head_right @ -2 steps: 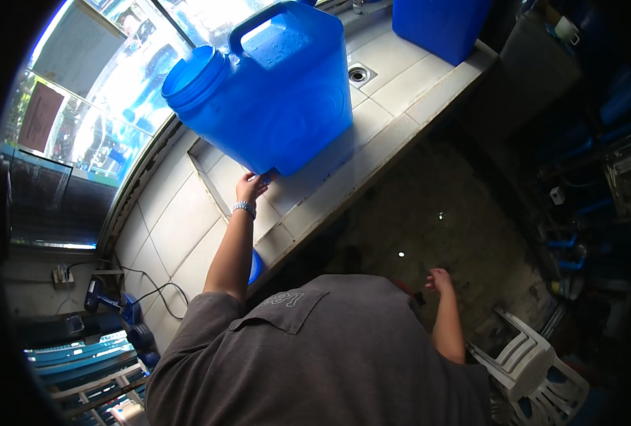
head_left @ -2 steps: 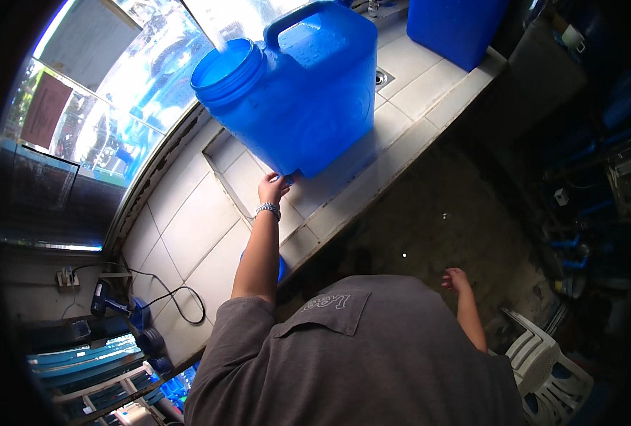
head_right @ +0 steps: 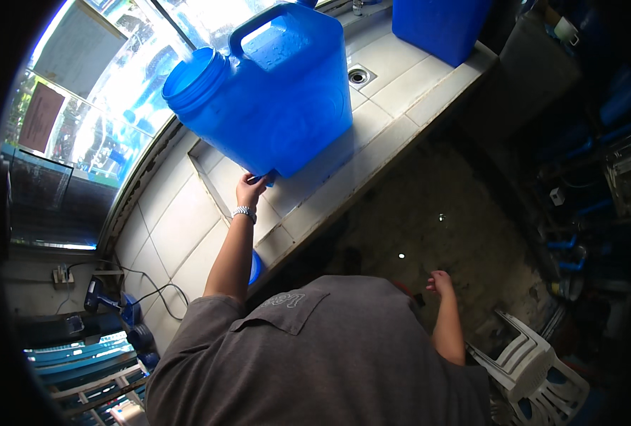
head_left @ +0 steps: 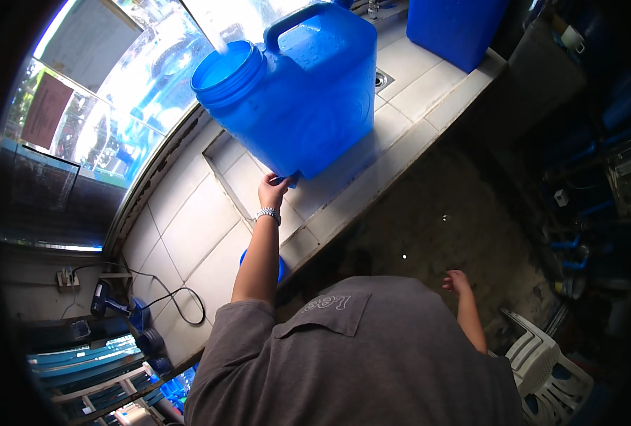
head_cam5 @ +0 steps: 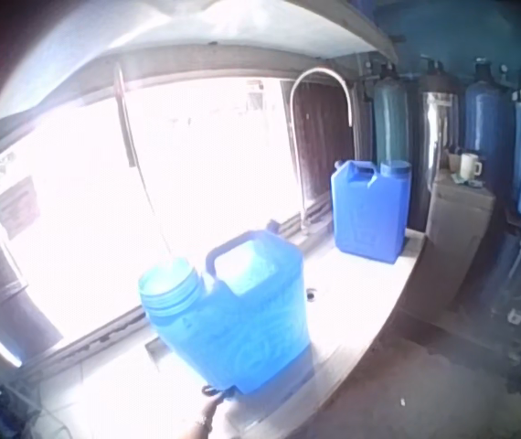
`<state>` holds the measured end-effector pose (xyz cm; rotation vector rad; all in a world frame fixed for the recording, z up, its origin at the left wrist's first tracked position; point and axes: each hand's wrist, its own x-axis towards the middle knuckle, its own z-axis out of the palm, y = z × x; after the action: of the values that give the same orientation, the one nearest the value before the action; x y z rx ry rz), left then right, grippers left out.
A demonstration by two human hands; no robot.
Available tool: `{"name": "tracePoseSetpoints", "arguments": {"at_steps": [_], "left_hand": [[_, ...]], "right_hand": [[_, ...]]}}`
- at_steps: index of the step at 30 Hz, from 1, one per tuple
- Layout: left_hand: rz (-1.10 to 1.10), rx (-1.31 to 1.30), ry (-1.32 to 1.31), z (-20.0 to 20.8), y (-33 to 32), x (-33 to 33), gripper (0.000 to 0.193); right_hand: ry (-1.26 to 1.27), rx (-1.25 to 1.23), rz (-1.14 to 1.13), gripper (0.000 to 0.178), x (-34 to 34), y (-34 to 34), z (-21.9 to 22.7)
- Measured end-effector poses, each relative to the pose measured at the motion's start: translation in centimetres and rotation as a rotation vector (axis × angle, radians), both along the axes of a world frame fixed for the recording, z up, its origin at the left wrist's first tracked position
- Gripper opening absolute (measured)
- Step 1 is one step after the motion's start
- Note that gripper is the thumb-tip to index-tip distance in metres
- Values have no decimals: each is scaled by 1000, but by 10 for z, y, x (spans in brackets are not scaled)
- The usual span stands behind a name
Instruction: The person seals large blue water containers by applying a plastic strip around the lid and using a heat gun to shrink and secure it. The person then fills the container from a tap, closes the lid, and repeats the sealing process on another container.
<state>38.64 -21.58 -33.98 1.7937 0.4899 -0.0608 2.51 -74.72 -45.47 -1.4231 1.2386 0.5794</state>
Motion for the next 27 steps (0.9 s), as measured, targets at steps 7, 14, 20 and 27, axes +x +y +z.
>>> {"name": "tracePoseSetpoints", "arguments": {"at_steps": [7, 14, 20, 27], "left_hand": [[-149, 408, -257, -4, -16, -10, 58], [-190, 148, -281, -22, -21, 7, 54], [-91, 336, -97, -14, -7, 15, 57], [-102, 78, -114, -2, -15, 9, 44]], "right_hand": [[-45, 24, 36, 26, 3, -3, 1], [-44, 15, 55, 26, 18, 1, 0], [-29, 9, 85, 28, 13, 2, 3], [-108, 84, -31, 21, 17, -2, -8]]}}
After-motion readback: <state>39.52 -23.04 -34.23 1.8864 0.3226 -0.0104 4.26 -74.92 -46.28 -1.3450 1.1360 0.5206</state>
